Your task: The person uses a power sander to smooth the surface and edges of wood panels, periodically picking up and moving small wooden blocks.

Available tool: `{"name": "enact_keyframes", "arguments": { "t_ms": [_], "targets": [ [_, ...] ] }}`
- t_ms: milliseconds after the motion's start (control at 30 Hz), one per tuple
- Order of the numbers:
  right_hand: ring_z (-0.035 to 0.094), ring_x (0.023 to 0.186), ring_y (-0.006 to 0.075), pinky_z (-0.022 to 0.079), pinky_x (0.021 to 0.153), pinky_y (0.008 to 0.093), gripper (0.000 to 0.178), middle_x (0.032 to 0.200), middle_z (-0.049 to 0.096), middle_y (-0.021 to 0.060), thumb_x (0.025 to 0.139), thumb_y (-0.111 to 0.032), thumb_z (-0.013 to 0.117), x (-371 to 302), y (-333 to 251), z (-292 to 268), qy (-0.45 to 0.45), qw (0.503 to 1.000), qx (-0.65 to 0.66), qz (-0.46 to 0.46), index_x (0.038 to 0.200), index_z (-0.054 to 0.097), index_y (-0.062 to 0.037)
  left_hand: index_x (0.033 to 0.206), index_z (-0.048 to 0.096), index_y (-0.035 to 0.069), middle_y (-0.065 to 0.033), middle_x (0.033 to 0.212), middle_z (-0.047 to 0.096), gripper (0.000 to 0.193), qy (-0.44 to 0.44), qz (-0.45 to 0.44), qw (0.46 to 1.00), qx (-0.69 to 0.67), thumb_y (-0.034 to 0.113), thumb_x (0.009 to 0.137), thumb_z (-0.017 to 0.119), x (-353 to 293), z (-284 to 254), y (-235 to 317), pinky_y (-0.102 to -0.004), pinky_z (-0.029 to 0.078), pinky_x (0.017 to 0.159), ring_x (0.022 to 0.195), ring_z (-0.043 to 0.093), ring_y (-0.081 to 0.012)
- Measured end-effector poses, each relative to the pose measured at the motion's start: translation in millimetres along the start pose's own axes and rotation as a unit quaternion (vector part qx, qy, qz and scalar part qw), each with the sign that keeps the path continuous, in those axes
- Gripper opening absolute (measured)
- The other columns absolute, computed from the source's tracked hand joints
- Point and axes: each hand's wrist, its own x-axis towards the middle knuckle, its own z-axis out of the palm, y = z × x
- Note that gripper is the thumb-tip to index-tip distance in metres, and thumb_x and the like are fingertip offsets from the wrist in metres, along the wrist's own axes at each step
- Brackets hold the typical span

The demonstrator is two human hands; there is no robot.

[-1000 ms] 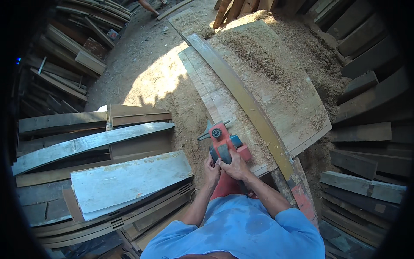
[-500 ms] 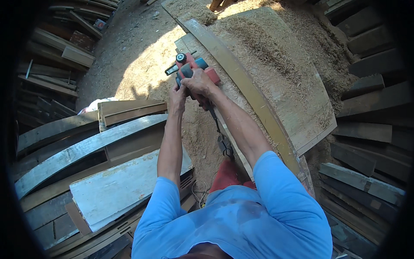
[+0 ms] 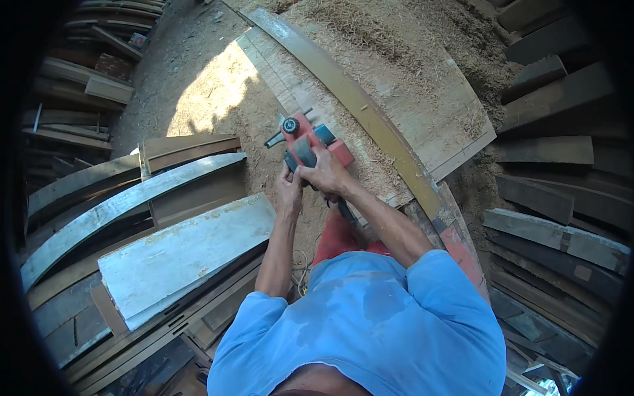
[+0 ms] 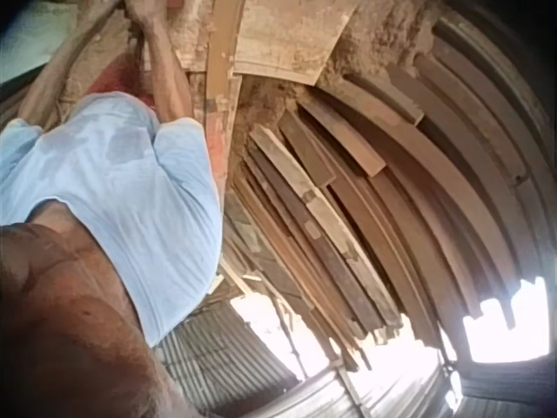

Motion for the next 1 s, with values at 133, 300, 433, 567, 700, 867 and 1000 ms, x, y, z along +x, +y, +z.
{"name": "enact_keyframes", "arguments": {
  "t_ms": [133,300,433,567,700,867,1000],
  "targets": [
    [0.070,0.088,0.0248,0.056,0.079,0.0395,0.049,0.099,0.071,0.0179,0.087,-0.032,0.075,-88.7,55.5,0.8,0.012,0.999,-0.031,-0.012,0.115,0.061,0.0053,0.141,0.054,0.000,-0.0073,0.113,0.069,0.040,0.021,-0.003,1.000,-0.009,0.008,0.103,0.060,-94.9,24.7,-47.9,-0.0299,0.056,0.085,0.098,0.067,-0.0135],
    [0.070,0.098,0.0283,0.055,0.088,0.0418,0.046,0.106,0.071,0.0198,0.088,-0.028,0.074,-184.2,104.2,-1.3,0.012,0.999,-0.049,0.008,0.122,0.062,0.0019,0.147,0.050,-0.001,-0.0097,0.118,0.065,0.049,0.048,-0.004,0.998,-0.049,0.007,0.101,0.064,-186.2,59.7,-87.9,-0.0300,0.055,0.089,0.104,0.067,-0.0158],
    [0.069,0.104,0.0264,0.054,0.093,0.0412,0.046,0.113,0.070,0.0186,0.088,-0.021,0.074,-187.8,98.2,-3.4,0.008,0.998,-0.062,0.027,0.127,0.062,0.0002,0.156,0.042,0.001,-0.0097,0.125,0.063,0.058,0.040,-0.011,0.998,0.057,0.005,0.102,0.062,-190.1,57.0,-89.6,-0.0293,0.054,0.093,0.109,0.065,-0.0169],
    [0.069,0.098,0.0268,0.054,0.091,0.0404,0.045,0.106,0.071,0.0181,0.088,-0.025,0.074,-120.8,71.0,1.4,0.009,0.998,-0.061,0.030,0.123,0.063,0.0006,0.153,0.042,0.000,-0.0089,0.124,0.065,0.053,0.023,-0.030,0.999,-0.006,0.004,0.103,0.060,-126.7,39.7,-46.3,-0.0290,0.054,0.093,0.109,0.065,-0.0159],
    [0.070,0.089,0.0261,0.056,0.083,0.0400,0.045,0.097,0.071,0.0173,0.088,-0.030,0.073,-17.2,37.6,6.8,0.017,0.998,-0.055,-0.003,0.119,0.064,0.0008,0.147,0.048,-0.001,-0.0067,0.122,0.068,0.043,-0.010,-0.017,1.000,-0.010,0.007,0.105,0.057,-27.7,5.3,-6.4,-0.0282,0.054,0.092,0.108,0.066,-0.0138],
    [0.062,0.053,0.0176,0.050,0.045,0.0334,0.038,0.078,0.068,0.0109,0.085,-0.027,0.072,99.2,-35.9,12.4,0.010,1.000,-0.007,-0.029,0.112,0.068,0.0002,0.138,0.058,0.002,-0.0033,0.112,0.070,0.033,-0.033,0.031,0.998,-0.046,0.016,0.108,0.058,104.3,-43.1,24.2,-0.0272,0.054,0.081,0.094,0.066,-0.0098],
    [0.066,0.070,0.0156,0.055,0.062,0.0329,0.036,0.086,0.071,0.0085,0.086,-0.027,0.072,148.6,-59.5,10.6,0.013,0.999,-0.024,-0.042,0.113,0.070,-0.0018,0.129,0.064,0.004,-0.0005,0.101,0.070,0.033,-0.011,0.025,0.998,-0.062,0.029,0.110,0.054,155.9,-49.4,54.2,-0.0257,0.050,0.071,0.080,0.062,-0.0076]
  ]
}}
